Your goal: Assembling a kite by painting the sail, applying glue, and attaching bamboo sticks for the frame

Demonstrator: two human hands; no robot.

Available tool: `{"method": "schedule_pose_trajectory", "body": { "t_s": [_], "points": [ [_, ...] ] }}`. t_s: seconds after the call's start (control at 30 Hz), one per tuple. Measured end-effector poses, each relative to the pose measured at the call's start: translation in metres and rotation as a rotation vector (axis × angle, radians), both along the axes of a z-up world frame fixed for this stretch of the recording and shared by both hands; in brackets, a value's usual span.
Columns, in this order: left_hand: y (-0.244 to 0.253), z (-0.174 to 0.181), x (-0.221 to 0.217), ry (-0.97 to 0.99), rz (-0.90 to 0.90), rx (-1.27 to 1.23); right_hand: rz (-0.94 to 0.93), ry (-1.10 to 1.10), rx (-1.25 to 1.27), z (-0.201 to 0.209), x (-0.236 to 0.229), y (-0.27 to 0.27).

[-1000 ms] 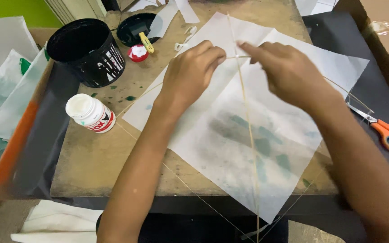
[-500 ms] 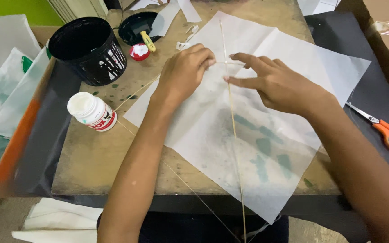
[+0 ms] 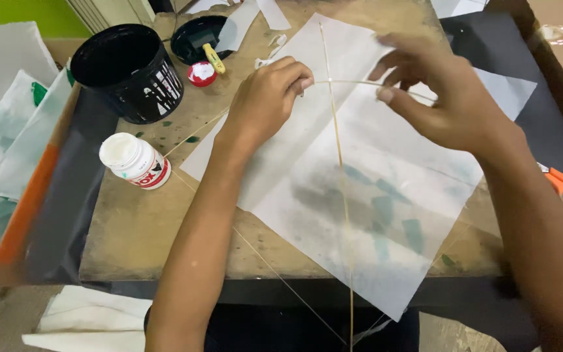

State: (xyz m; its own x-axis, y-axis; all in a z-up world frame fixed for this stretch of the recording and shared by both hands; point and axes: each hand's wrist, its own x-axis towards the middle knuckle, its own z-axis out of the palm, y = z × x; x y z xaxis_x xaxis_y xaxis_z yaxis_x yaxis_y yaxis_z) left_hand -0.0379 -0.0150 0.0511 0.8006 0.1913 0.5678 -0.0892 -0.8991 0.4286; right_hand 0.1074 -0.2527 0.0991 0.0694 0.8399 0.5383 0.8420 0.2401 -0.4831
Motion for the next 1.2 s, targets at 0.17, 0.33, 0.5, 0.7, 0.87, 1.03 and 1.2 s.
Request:
{"method": "schedule_pose_trajectory", "body": {
  "t_s": [0.17, 0.33, 0.5, 0.7, 0.87, 1.03, 1.2],
  "points": [
    [0.003, 0.004, -0.006, -0.026, 0.016, -0.028, 0.063, 0.198, 0.175, -0.033, -0.039, -0.021],
    [0.003, 0.004, -0.004, -0.034, -0.044, -0.034, -0.038, 0.157, -0.3, -0.069, -0.054, -0.065],
    [0.0, 0.006, -0.005, -0.045, -0.043, -0.05, -0.059, 0.001, -0.456, -0.075, -0.037, -0.089],
    [-0.002, 0.003, -0.002, -0.046, -0.065, -0.034, -0.249, -0.063, -0.273, -0.057, -0.038, -0.089],
    [0.002, 0.001, -0.002, -0.016, -0.033, -0.021, -0.13, 0.045, -0.097, -0.059, -0.042, -0.071],
    [0.005, 0.007, -0.008, -0.068, -0.056, -0.059, -0.051, -0.103, -0.428, -0.075, -0.033, -0.069],
    [0.0, 0.012, -0.008, -0.098, -0.078, -0.071, -0.131, -0.312, -0.271, -0.063, -0.035, -0.064]
  ]
}}
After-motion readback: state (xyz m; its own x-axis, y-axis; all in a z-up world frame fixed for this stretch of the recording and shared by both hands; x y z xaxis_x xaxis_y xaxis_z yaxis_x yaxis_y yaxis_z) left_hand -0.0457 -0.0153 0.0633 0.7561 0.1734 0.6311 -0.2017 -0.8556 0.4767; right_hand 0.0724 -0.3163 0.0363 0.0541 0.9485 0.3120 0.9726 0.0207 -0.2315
